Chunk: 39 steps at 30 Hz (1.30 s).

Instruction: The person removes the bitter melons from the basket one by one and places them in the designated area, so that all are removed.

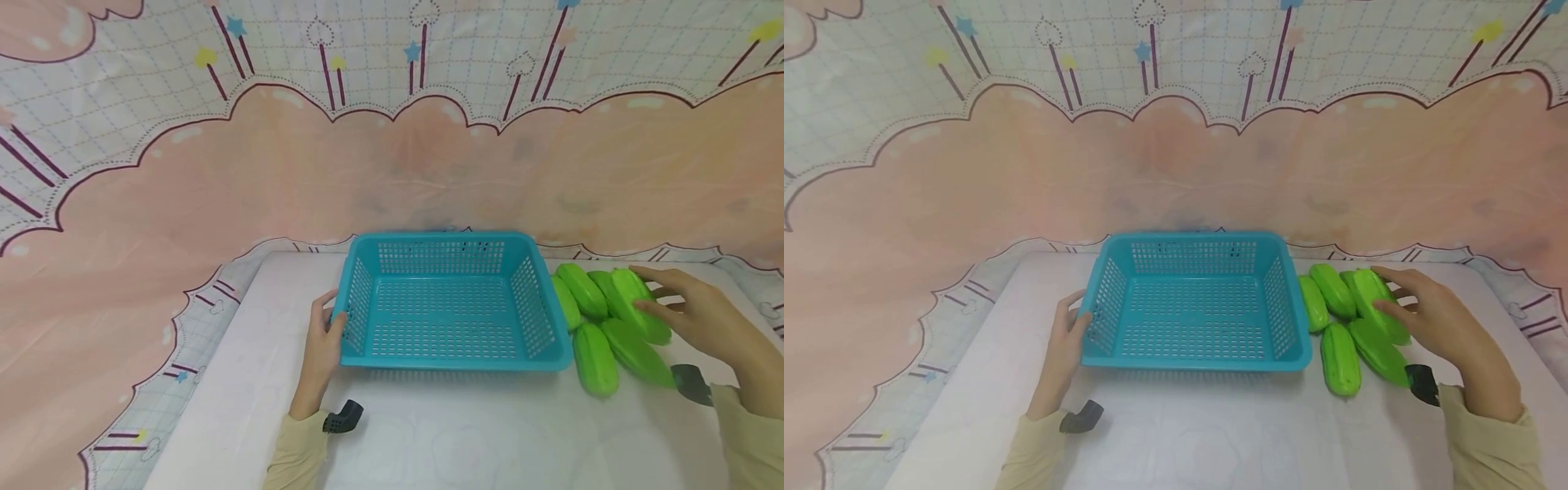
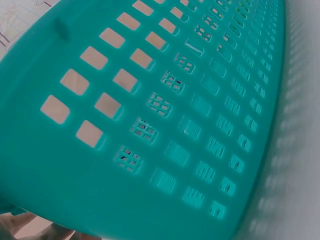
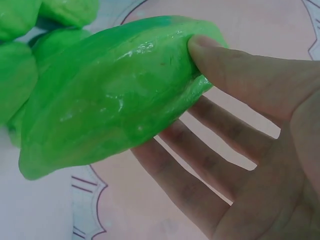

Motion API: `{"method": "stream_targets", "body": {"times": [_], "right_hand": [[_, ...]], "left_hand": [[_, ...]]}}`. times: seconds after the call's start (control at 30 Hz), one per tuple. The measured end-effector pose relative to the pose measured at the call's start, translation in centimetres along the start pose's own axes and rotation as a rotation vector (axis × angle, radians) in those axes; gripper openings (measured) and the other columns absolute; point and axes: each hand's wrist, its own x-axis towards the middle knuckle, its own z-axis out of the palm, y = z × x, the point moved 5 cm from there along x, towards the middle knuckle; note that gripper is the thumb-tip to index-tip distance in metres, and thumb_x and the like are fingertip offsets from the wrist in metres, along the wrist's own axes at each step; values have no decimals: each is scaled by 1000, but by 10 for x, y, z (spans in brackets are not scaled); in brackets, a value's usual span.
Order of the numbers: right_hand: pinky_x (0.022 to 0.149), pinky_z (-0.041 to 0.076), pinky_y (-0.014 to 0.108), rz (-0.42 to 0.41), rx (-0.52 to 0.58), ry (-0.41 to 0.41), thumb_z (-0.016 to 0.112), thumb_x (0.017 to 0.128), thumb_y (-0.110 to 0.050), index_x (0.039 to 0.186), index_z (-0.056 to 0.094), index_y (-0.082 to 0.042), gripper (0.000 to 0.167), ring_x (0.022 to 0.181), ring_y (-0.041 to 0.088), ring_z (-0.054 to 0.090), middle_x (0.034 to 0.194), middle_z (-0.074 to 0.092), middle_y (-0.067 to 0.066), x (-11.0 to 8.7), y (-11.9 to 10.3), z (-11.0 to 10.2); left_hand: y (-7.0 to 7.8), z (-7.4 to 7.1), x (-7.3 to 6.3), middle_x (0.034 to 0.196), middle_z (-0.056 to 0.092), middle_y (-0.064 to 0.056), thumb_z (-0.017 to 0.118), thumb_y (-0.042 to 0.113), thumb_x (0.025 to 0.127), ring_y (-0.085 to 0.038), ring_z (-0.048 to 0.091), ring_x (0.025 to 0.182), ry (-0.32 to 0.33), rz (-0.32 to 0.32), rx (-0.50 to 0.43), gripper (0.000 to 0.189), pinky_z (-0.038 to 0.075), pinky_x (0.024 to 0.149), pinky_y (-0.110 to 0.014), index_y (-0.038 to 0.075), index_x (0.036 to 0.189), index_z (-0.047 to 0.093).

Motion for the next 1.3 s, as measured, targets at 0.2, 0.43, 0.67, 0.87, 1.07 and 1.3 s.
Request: {"method": "stream_targets", "body": {"times": [0.2, 0.43, 0.67, 0.87, 1.07, 1.3], "right_hand": [[70, 38, -1, 14, -1, -3, 70, 90, -2, 138, 51, 5, 52, 92, -30, 36, 126, 37, -40, -4, 10, 0], [66, 42, 4, 70, -72, -47, 70, 91, -4, 139, 49, 8, 54, 85, -17, 51, 129, 52, 36, -7, 19, 2], [66, 56, 43, 99, -117, -62, 70, 91, -5, 138, 48, 10, 54, 92, 51, 60, 128, 51, 38, -12, 32, 4], [66, 53, 57, 115, -121, -89, 68, 93, -7, 138, 46, 11, 54, 96, 59, 59, 128, 48, 41, -15, 43, 6], [66, 51, 62, 120, -119, -109, 67, 93, -5, 136, 47, 13, 51, 94, 60, 59, 127, 48, 43, -20, 49, 8], [67, 49, 65, 149, -130, -127, 68, 92, -5, 134, 48, 13, 50, 94, 60, 59, 127, 48, 44, -26, 57, 9]], "left_hand": [[1, 0, -2, 135, 54, -23, 40, 15, 105, -37, 58, 118, 1, -4, 0, 48, 46, 97, -53, 13, 152, 30], [1, -1, -3, 135, 54, -23, 40, 14, 105, -37, 58, 119, 4, -10, 1, 48, 46, 97, -52, 13, 152, 30], [1, -1, -3, 135, 54, -23, 39, 14, 105, -36, 58, 119, 3, -12, -4, 48, 45, 97, -51, 13, 152, 30], [1, 0, -3, 134, 54, -22, 40, 15, 105, -36, 57, 118, -1, -13, -6, 48, 44, 97, -49, 14, 152, 30], [1, 0, -2, 134, 55, -21, 40, 15, 105, -35, 57, 117, -2, -14, -11, 48, 44, 97, -49, 14, 152, 30], [2, 0, -2, 133, 55, -23, 40, 14, 104, -36, 58, 117, 5, -9, -9, 48, 45, 96, -50, 12, 152, 31]]}}
